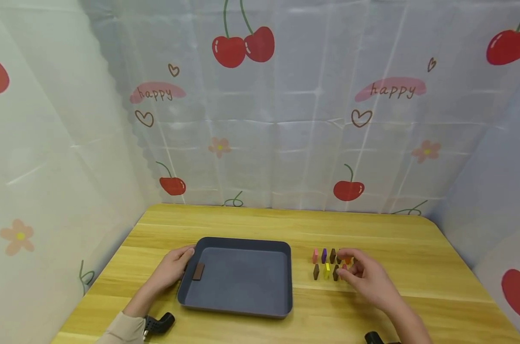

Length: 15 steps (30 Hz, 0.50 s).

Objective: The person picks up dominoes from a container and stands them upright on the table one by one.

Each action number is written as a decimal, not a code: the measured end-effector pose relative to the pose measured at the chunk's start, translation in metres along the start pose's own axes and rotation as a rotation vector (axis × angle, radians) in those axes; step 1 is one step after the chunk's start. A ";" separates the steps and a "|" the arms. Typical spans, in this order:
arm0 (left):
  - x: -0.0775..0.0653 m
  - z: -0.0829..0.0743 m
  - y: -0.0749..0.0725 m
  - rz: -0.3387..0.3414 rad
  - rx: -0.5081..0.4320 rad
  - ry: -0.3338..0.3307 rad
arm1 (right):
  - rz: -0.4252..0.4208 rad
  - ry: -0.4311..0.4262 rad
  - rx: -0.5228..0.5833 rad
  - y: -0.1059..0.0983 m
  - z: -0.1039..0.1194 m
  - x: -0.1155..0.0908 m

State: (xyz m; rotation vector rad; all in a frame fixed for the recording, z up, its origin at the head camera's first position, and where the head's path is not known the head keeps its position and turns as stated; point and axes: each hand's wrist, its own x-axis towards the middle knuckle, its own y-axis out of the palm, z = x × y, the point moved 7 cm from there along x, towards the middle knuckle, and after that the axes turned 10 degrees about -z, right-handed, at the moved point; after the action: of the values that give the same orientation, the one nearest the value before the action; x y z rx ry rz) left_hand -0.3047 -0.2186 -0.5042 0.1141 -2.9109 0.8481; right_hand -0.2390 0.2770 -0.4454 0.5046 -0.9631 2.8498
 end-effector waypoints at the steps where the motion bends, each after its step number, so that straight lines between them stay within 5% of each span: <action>1: 0.000 0.000 0.000 -0.001 -0.001 -0.001 | 0.006 -0.008 0.007 0.003 0.004 0.001; 15: 0.000 0.000 0.000 -0.003 -0.002 0.000 | 0.143 -0.150 0.113 0.049 0.043 0.020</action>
State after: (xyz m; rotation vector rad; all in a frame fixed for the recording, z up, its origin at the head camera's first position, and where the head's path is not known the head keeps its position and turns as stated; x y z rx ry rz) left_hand -0.3050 -0.2190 -0.5041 0.1180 -2.9109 0.8449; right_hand -0.2548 0.2121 -0.4348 0.6968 -0.8984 3.0448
